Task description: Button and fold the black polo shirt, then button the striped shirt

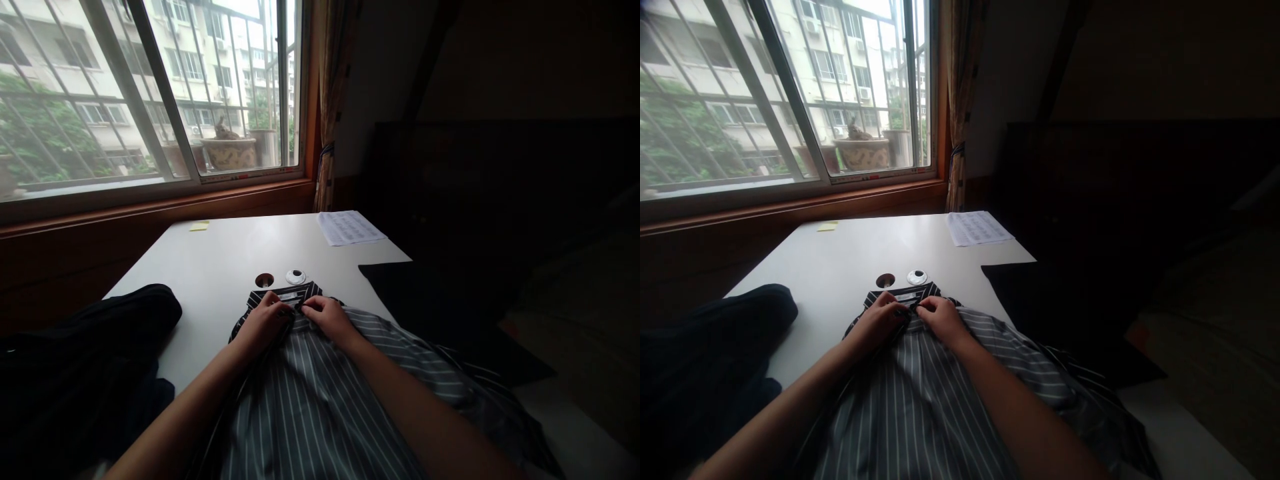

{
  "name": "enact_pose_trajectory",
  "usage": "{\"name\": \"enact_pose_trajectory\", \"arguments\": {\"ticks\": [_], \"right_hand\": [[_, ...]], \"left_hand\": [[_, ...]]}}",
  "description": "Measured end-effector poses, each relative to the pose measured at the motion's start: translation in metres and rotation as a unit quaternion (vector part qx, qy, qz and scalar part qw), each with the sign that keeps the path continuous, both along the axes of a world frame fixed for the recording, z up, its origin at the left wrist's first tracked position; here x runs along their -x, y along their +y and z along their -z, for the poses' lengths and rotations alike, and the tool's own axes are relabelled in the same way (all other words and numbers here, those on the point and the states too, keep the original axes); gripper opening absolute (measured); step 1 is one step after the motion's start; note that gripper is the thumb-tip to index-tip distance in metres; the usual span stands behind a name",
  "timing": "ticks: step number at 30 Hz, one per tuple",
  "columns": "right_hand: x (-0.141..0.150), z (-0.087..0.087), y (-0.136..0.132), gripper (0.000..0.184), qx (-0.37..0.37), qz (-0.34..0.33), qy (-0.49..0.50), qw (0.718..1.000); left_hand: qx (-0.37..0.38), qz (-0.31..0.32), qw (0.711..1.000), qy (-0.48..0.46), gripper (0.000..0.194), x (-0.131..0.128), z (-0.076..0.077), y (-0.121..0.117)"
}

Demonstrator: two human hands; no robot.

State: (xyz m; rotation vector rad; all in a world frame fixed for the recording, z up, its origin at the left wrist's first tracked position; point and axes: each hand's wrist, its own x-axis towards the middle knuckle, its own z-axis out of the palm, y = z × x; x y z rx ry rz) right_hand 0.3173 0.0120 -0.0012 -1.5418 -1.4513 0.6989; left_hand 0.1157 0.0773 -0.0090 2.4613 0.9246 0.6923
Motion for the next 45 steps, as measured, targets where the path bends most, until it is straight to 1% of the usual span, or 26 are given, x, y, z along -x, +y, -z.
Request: {"name": "enact_pose_trajectory", "arguments": {"ticks": [2, 4, 8, 10, 12, 14, 17, 20, 23, 26, 31, 36, 40, 42, 45], "right_hand": [[-0.001, 0.0, 0.0, 0.017, 0.007, 0.003, 0.005, 1.0], [0.0, 0.0, 0.0, 0.017, 0.013, 0.006, 0.01, 1.0], [0.004, 0.001, -0.002, 0.016, 0.014, 0.005, 0.015, 1.0], [0.006, 0.001, -0.004, 0.015, 0.007, 0.011, 0.018, 1.0], [0.006, 0.002, -0.006, 0.014, -0.005, 0.023, 0.017, 1.0], [0.006, 0.003, -0.008, 0.013, -0.016, 0.031, 0.01, 0.999], [0.006, 0.004, -0.009, 0.011, -0.029, 0.029, -0.004, 0.999], [0.006, 0.005, -0.009, 0.009, -0.042, 0.028, -0.014, 0.999], [0.007, 0.006, -0.009, 0.009, -0.06, 0.039, -0.028, 0.997], [0.008, 0.006, -0.01, 0.007, -0.072, 0.038, -0.032, 0.996], [0.008, 0.006, -0.01, 0.007, -0.082, 0.035, -0.022, 0.996], [0.007, 0.006, -0.008, 0.011, -0.08, 0.037, 0.011, 0.996], [0.009, 0.003, -0.009, 0.017, -0.062, 0.032, 0.075, 0.995], [0.012, 0.002, -0.01, 0.019, -0.066, 0.028, 0.089, 0.993], [0.015, 0.001, -0.012, 0.016, -0.077, 0.006, 0.074, 0.994]], "left_hand": [[-0.003, -0.002, 1.0, -0.005, 0.025, 0.001, 0.007, -0.001], [-0.003, 0.007, 1.0, -0.012, 0.025, 0.003, 0.011, -0.002], [-0.005, 0.028, 0.999, -0.029, 0.023, 0.005, 0.011, -0.003], [-0.008, 0.026, 0.999, -0.033, 0.021, 0.005, 0.01, -0.003], [-0.032, 0.019, 0.999, -0.03, 0.019, 0.005, 0.01, -0.003], [-0.076, 0.009, 0.997, -0.006, 0.019, 0.005, 0.01, -0.003], [-0.138, -0.002, 0.989, 0.047, 0.024, 0.005, 0.008, -0.004], [-0.162, -0.001, 0.983, 0.087, 0.028, 0.005, 0.006, -0.005], [-0.169, -0.009, 0.98, 0.105, 0.022, 0.004, 0.004, -0.005], [-0.171, -0.016, 0.98, 0.103, 0.016, 0.002, 0.005, -0.004], [-0.16, -0.001, 0.984, 0.072, 0.011, 0.002, 0.005, -0.003], [-0.129, 0.029, 0.991, 0.014, 0.01, 0.004, 0.004, -0.002], [-0.109, 0.064, 0.992, -0.027, 0.009, 0.001, 0.003, -0.002], [-0.101, 0.077, 0.991, -0.044, 0.008, 0.0, 0.004, -0.003], [-0.067, 0.065, 0.993, -0.066, 0.011, -0.001, 0.005, -0.005]]}}
